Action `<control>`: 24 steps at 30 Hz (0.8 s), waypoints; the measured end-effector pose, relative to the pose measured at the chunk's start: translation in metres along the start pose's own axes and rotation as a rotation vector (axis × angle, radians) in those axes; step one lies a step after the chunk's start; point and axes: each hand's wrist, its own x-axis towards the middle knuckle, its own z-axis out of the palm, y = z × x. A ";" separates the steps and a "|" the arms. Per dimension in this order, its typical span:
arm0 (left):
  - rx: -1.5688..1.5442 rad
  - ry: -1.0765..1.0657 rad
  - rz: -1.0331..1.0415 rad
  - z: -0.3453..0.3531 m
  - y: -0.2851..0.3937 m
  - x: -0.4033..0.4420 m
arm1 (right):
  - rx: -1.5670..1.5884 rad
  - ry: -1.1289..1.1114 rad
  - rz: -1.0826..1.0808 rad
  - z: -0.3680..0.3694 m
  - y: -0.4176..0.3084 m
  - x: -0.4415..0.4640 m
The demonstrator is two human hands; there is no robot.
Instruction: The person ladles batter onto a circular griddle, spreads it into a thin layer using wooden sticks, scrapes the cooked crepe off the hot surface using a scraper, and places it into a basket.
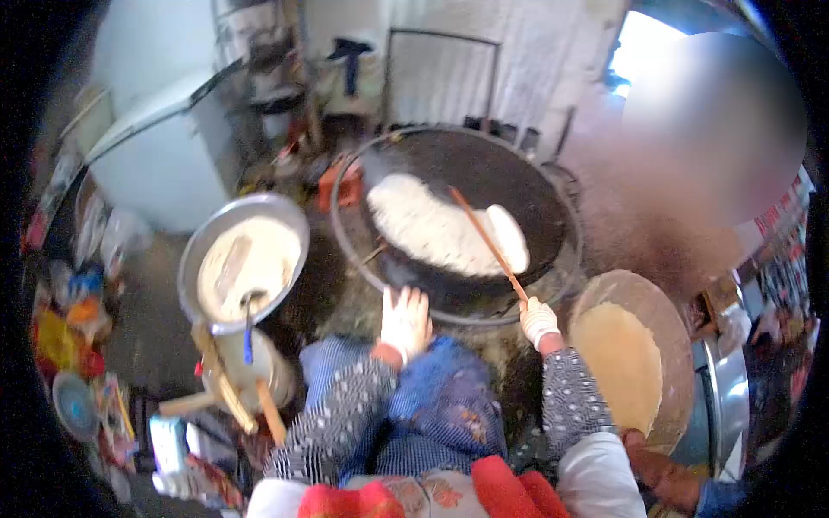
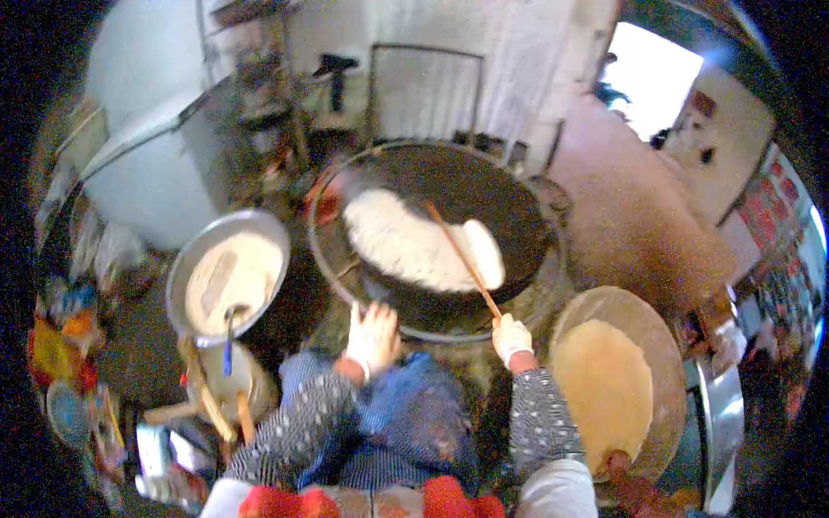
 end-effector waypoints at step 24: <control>0.173 -0.145 -0.042 0.016 -0.028 -0.007 | 0.087 -0.031 -0.004 -0.030 -0.008 -0.007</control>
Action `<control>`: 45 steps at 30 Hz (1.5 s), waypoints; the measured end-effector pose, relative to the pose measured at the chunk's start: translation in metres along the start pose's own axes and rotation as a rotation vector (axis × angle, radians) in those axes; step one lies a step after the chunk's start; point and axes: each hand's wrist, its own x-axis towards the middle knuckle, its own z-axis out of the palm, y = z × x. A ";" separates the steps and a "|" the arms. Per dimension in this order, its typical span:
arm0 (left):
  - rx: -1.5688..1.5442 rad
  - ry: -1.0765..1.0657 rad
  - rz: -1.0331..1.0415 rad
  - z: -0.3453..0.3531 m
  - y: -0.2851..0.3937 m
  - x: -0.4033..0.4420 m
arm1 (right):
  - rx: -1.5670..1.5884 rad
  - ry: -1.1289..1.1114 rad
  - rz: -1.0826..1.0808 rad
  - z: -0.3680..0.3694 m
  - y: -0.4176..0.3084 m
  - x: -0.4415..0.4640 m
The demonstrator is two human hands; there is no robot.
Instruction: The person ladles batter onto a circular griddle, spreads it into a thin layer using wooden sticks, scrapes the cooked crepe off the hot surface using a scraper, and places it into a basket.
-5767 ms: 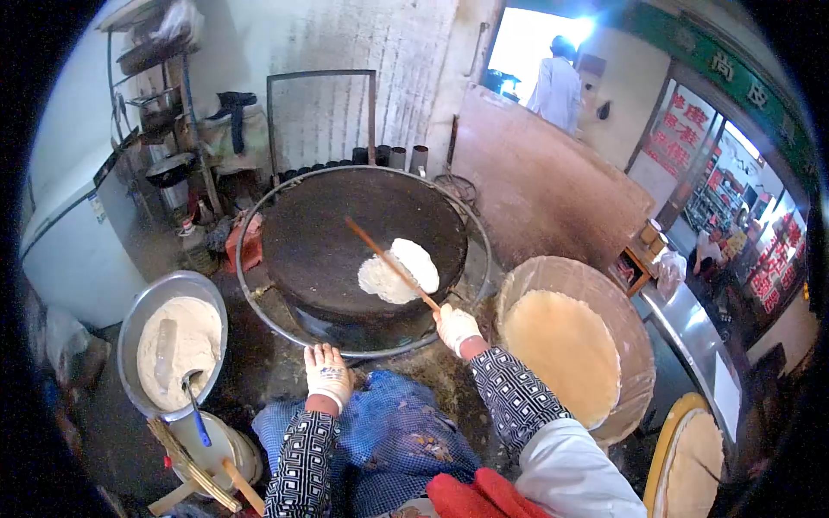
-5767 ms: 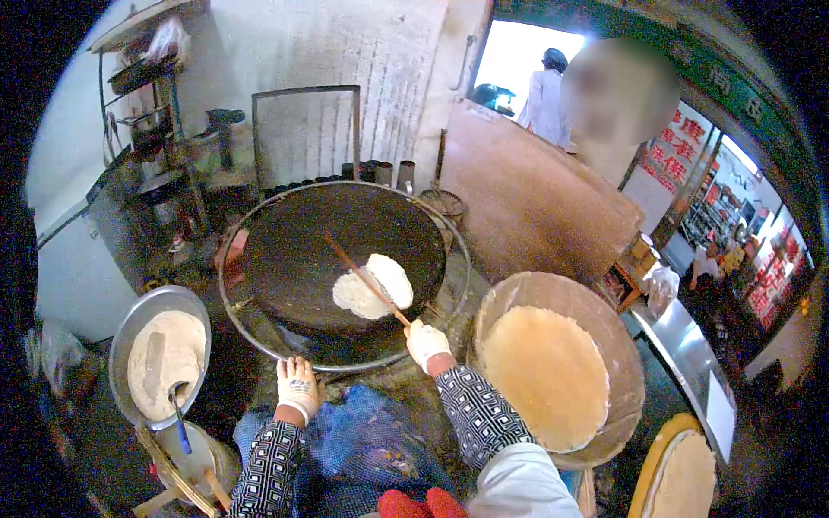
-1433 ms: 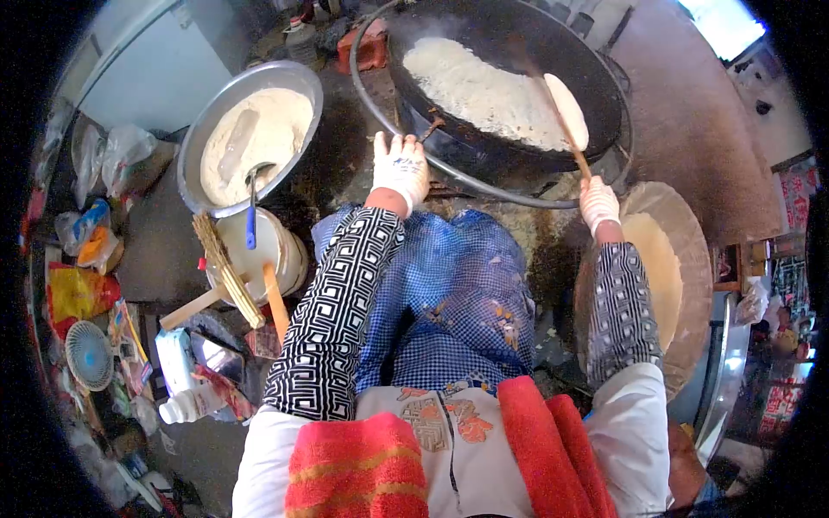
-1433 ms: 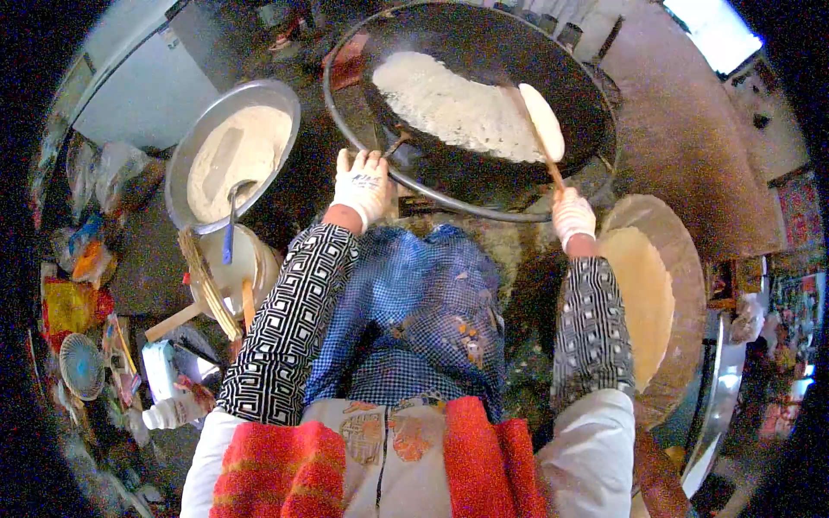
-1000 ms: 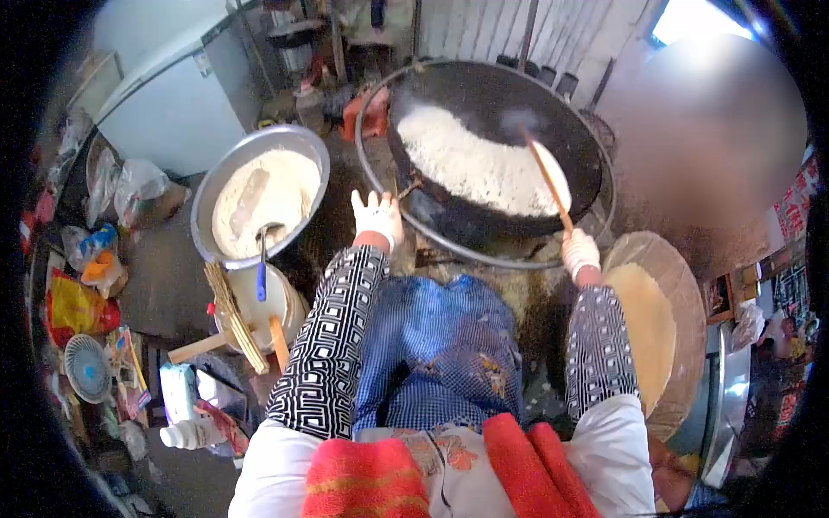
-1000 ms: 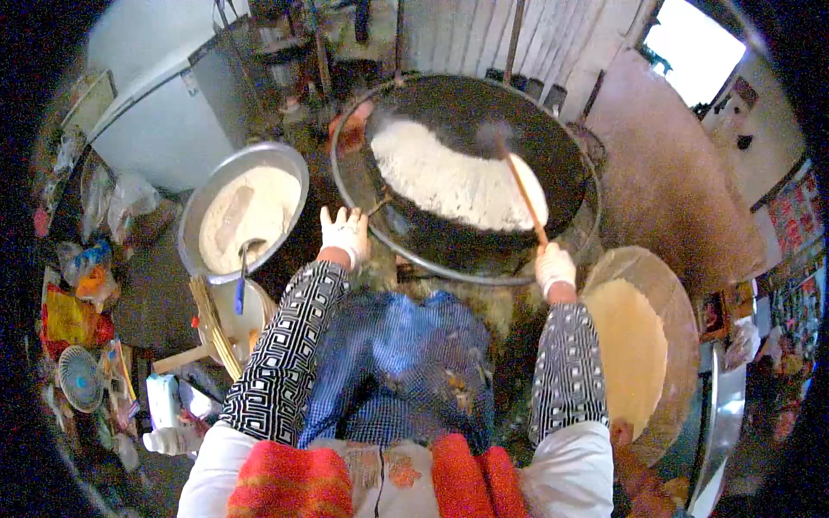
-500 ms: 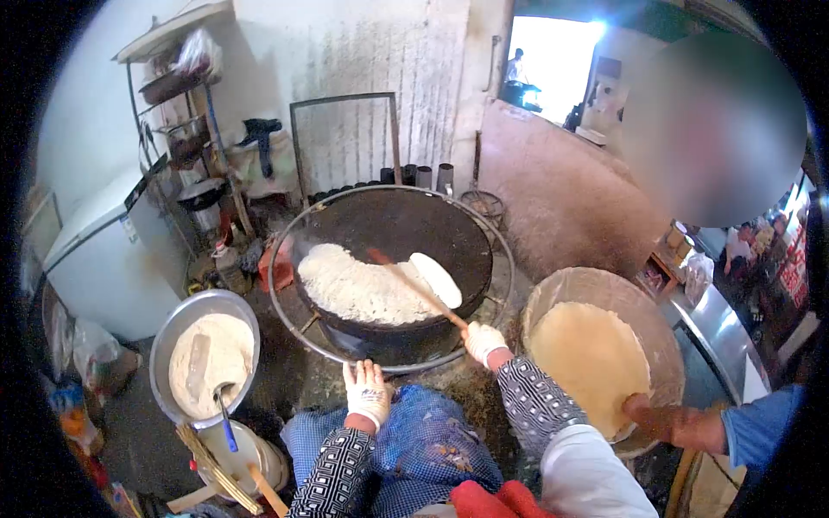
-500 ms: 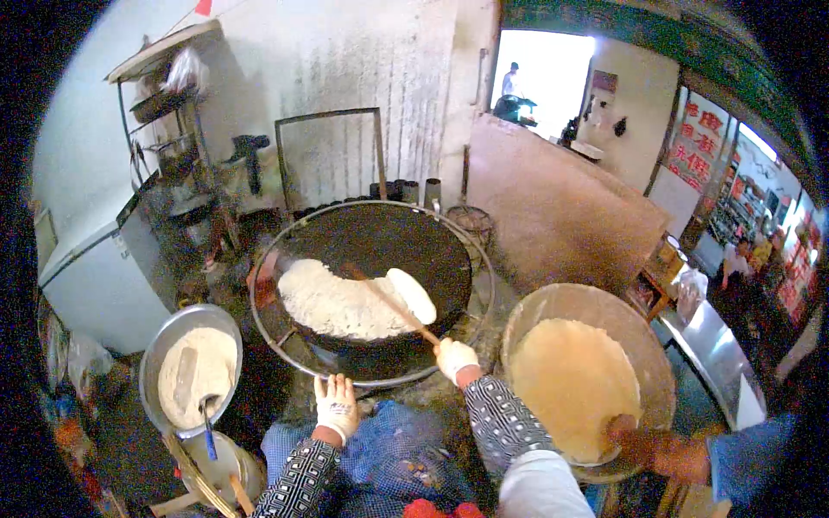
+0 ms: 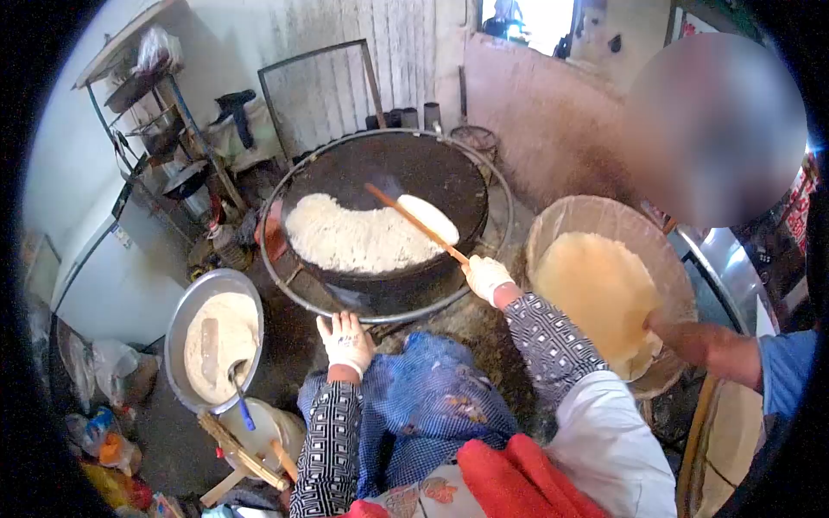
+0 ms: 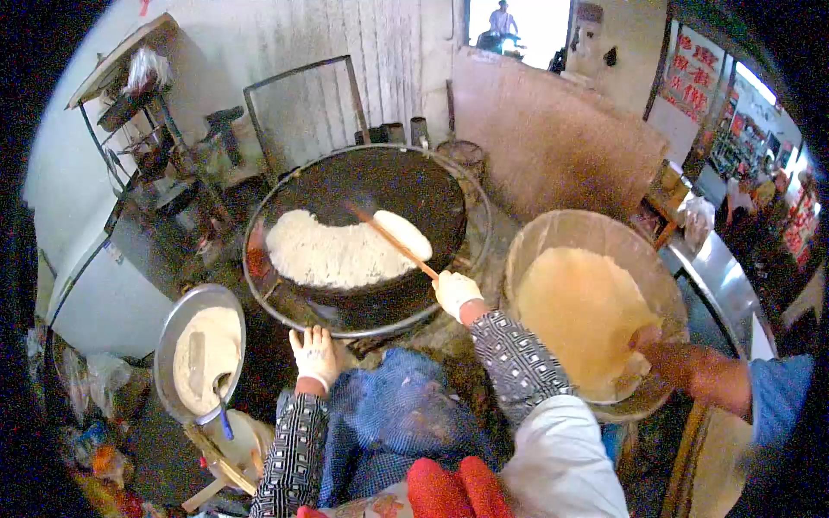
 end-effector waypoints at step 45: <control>0.009 -0.044 -0.014 0.002 0.012 -0.002 | -0.236 0.043 -0.018 0.019 0.012 0.029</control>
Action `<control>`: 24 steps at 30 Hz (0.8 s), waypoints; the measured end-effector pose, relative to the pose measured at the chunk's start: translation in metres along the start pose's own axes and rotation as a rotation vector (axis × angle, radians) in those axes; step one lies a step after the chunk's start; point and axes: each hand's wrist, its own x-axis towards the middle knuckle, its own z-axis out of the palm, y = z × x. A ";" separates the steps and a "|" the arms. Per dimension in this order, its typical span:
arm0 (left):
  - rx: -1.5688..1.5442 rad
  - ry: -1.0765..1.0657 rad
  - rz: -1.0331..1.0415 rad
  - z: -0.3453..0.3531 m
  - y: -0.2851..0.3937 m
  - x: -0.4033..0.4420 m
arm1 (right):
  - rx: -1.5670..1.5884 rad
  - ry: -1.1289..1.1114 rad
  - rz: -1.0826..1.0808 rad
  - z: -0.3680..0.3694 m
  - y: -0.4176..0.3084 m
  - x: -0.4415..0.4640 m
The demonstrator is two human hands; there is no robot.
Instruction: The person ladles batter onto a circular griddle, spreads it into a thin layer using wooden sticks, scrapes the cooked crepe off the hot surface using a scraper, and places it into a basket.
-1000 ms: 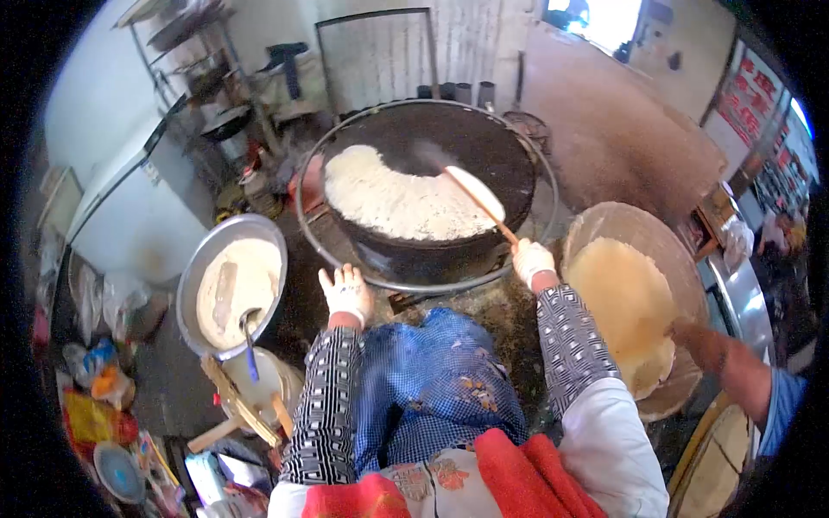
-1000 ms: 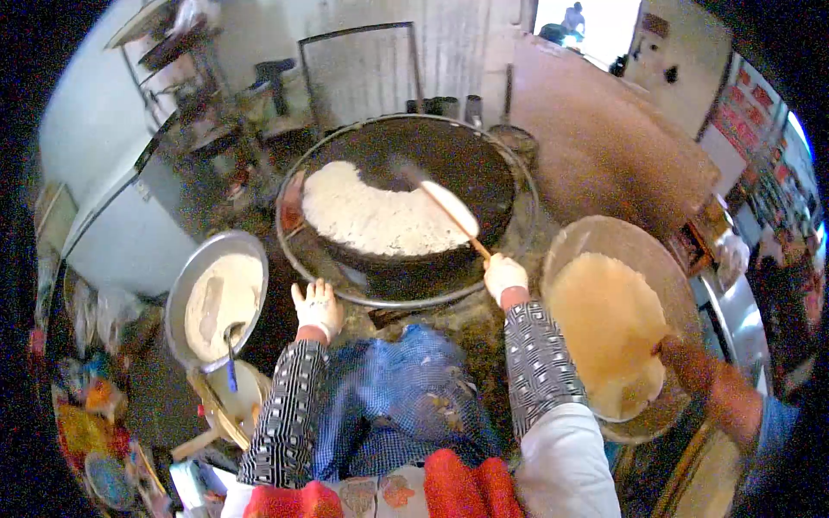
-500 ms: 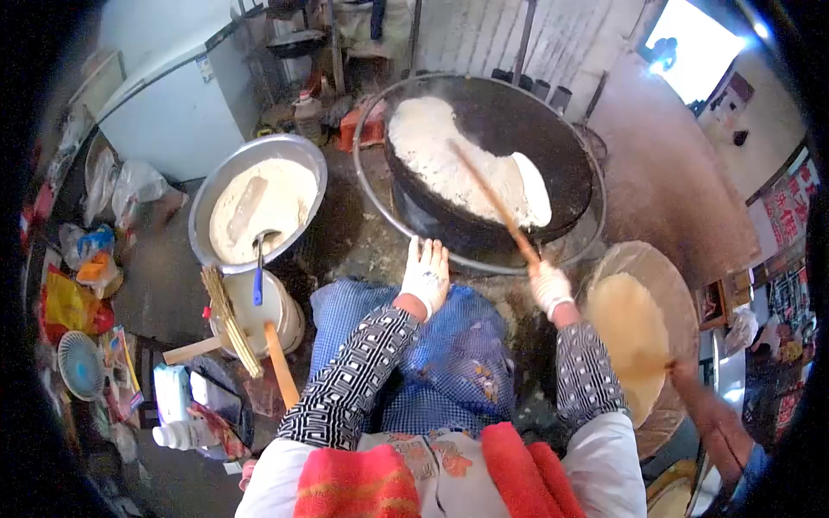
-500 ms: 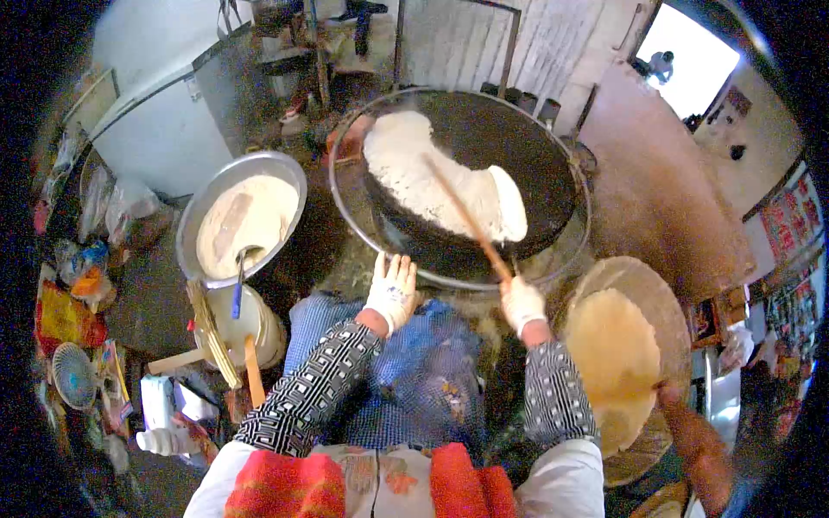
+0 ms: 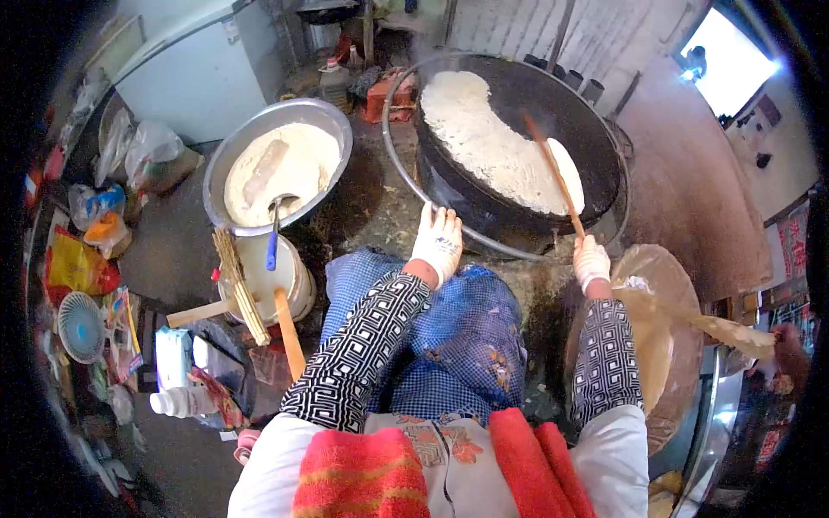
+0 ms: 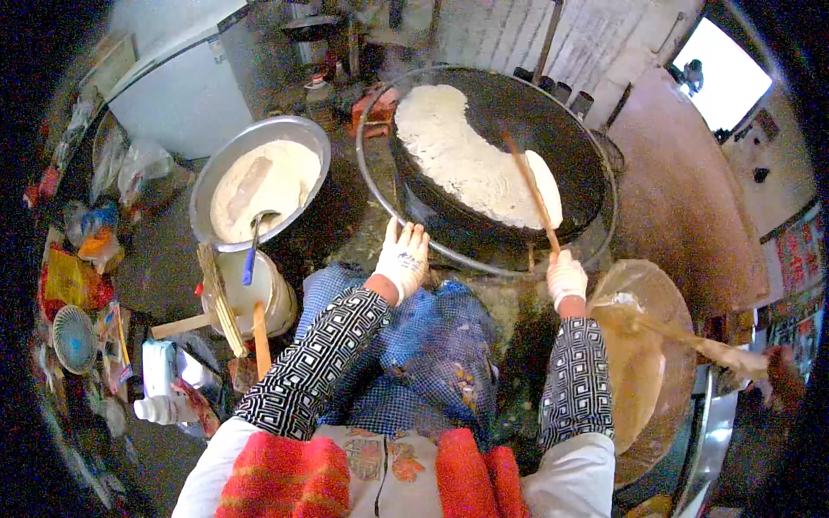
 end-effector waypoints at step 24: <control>0.057 -0.130 -0.167 0.009 -0.038 0.013 | 0.134 0.074 0.098 0.034 0.028 0.005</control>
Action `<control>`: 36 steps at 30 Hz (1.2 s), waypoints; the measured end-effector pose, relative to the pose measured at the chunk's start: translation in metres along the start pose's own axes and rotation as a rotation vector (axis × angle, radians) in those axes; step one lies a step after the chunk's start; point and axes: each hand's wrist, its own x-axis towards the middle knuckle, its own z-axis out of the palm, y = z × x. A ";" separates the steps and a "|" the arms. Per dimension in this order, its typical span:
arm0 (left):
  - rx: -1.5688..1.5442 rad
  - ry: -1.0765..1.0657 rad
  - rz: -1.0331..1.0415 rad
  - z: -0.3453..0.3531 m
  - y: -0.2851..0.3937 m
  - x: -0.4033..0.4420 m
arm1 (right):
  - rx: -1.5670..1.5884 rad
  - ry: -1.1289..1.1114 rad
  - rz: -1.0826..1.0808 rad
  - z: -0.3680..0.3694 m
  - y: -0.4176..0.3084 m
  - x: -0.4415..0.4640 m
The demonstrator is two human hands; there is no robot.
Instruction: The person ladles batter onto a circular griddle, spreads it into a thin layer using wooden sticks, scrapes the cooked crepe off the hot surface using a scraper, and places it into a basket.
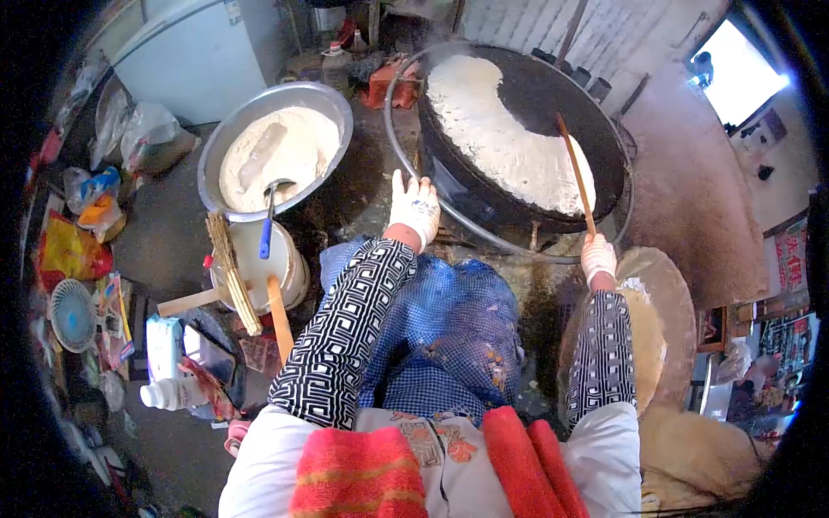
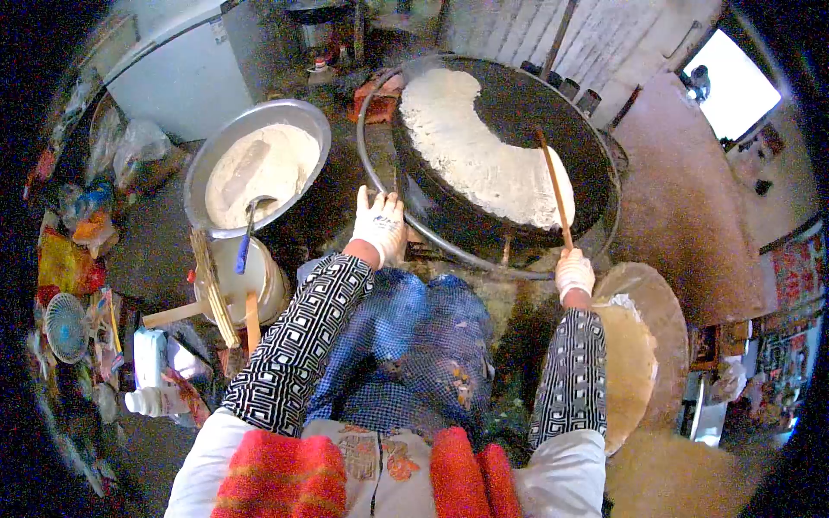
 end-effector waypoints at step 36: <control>-0.071 0.140 0.201 0.004 0.006 -0.013 | 0.070 -0.121 0.072 -0.027 0.010 -0.020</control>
